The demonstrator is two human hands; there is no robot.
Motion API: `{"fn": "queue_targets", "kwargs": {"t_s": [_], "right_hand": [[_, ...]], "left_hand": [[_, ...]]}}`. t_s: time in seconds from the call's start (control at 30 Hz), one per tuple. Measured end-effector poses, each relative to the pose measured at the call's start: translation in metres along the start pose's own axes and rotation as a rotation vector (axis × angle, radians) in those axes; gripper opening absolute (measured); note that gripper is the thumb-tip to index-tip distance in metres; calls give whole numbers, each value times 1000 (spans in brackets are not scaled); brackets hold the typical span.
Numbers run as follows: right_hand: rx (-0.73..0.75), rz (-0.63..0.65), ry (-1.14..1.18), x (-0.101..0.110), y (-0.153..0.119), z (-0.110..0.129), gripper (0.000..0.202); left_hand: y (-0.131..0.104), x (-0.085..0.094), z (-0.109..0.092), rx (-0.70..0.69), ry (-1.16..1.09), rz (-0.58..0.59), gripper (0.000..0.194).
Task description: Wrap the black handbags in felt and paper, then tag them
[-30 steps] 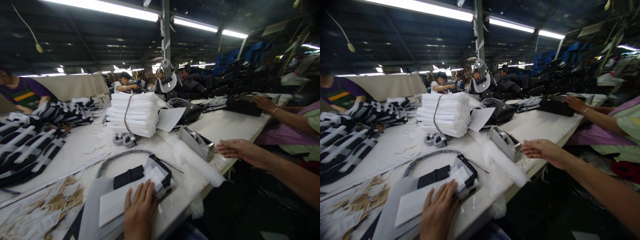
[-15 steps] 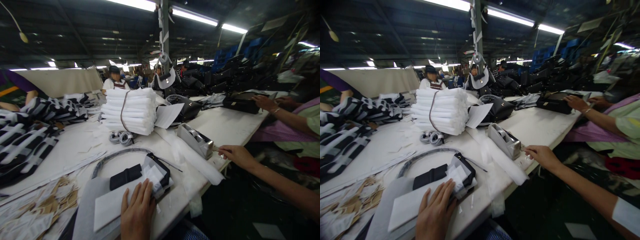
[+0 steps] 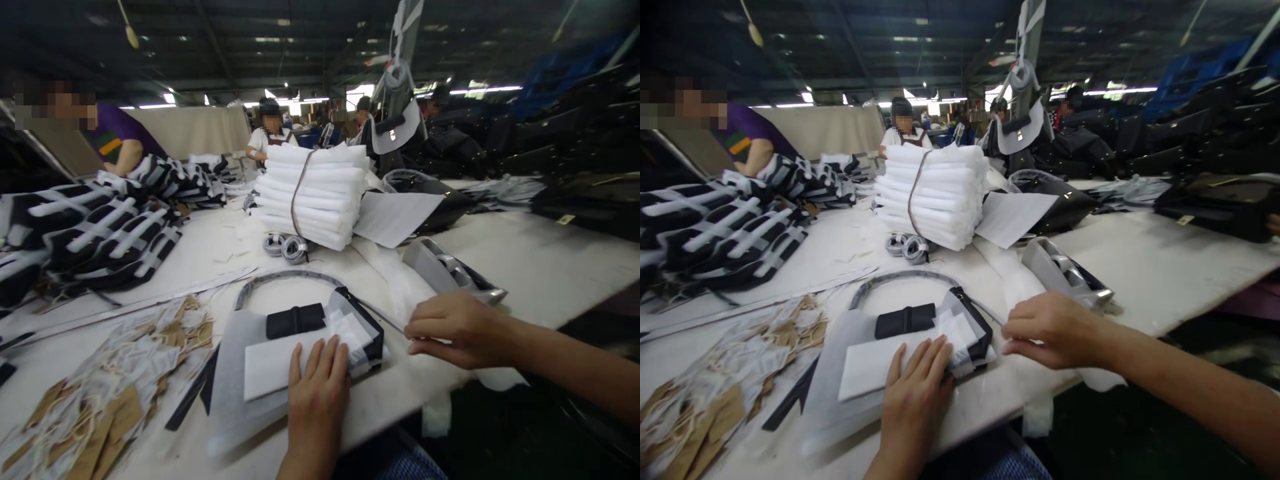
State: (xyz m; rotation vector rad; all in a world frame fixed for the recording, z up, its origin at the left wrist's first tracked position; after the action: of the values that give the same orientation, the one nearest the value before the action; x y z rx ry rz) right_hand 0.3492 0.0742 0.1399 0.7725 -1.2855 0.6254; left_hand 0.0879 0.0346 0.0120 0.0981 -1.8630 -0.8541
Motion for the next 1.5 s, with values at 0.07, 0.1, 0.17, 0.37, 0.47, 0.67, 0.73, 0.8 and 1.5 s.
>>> {"fn": "queue_targets", "kwargs": {"t_s": [0.07,0.1,0.17,0.37,0.47,0.67,0.73,0.8,1.5], "right_hand": [[121,48,35,-7,39,0,26],[168,77,43,-11,57,-1,28],[231,151,39,-19,88,-7,30],[343,422,-67,-45,146,-24,19],[366,494,-105,-54,161,-24,16],[340,656,-271,-60,183,-7,7],[335,685,-300,-61,189,-2,5],[335,711,-320,-62,193,1,5],[156,694,-85,-84,223,-56,48]], "left_hand": [[1,0,0,-10,1,5,28],[1,0,0,-13,6,-2,28],[1,0,0,-19,18,-27,27],[-2,-8,-1,26,12,-82,22],[-3,-9,-2,33,18,-40,23],[-3,-5,1,4,34,-51,23],[-2,-4,1,-16,46,-71,25],[0,-4,1,-33,54,-74,26],[10,-10,-3,-8,46,-298,34]]}}
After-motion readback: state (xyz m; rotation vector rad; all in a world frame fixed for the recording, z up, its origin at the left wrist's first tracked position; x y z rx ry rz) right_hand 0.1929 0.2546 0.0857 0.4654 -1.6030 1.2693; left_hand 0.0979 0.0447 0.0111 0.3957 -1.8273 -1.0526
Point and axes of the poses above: each hand's wrist, its own y-axis towards the middle knuckle, its own x-axis out of the back of the hand, z = x × y, the point moved 1 cm from there along y, towards the middle knuckle, and after that the axes turned 1 degree about -x, right-handed, at the moved point
